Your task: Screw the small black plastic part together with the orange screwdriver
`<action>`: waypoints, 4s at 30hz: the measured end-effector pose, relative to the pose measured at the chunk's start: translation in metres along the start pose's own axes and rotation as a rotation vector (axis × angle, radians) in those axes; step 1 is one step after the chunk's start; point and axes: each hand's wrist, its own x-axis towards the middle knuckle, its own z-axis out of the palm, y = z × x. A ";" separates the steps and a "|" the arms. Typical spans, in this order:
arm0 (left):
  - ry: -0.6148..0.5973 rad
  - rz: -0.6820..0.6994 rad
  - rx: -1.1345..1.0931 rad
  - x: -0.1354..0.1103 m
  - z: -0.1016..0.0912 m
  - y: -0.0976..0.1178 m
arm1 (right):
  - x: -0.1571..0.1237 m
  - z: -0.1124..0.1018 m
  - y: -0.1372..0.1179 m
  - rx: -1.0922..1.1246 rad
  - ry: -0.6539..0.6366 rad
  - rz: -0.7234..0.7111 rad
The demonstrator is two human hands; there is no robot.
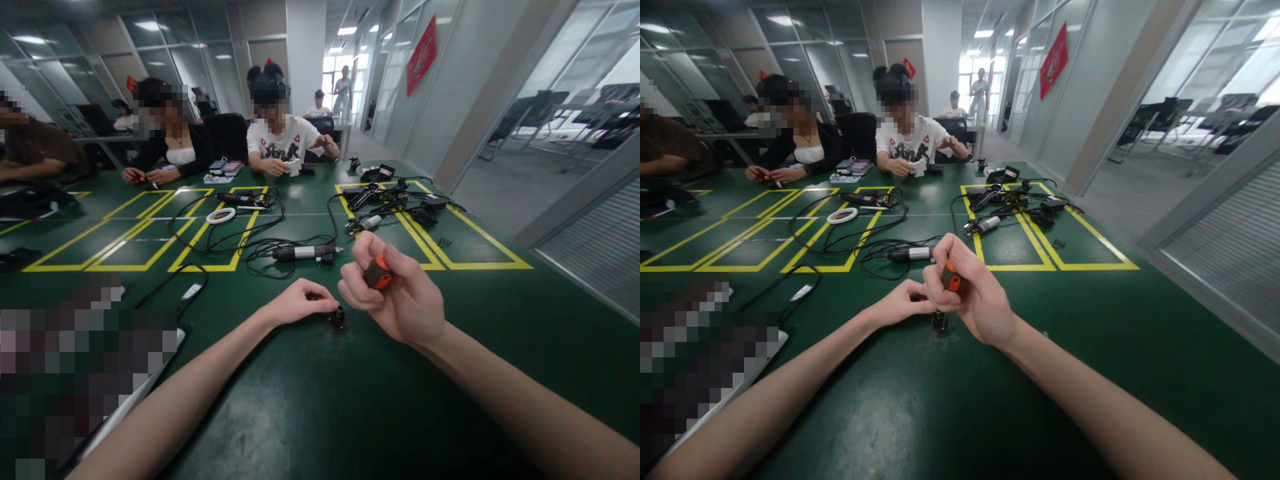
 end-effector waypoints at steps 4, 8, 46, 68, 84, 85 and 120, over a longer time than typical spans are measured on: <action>-0.007 0.018 0.003 -0.001 0.001 0.000 | 0.001 -0.002 0.001 -0.077 -0.036 -0.034; -0.018 0.027 0.051 0.000 0.001 0.002 | 0.004 -0.005 -0.002 -0.047 -0.029 0.042; -0.038 0.040 0.076 0.000 0.001 0.000 | 0.006 -0.005 -0.005 0.030 -0.019 -0.024; -0.032 0.043 0.114 -0.001 0.000 -0.001 | 0.005 -0.003 -0.004 -0.029 0.023 -0.032; 0.002 0.011 0.123 -0.002 0.002 0.003 | 0.004 0.000 -0.001 -0.018 -0.015 -0.017; 0.005 0.013 0.121 -0.002 0.002 0.002 | 0.004 0.000 0.000 -0.019 -0.020 -0.017; -0.027 0.025 0.115 0.000 0.002 0.001 | 0.003 -0.003 0.000 -0.053 -0.001 -0.077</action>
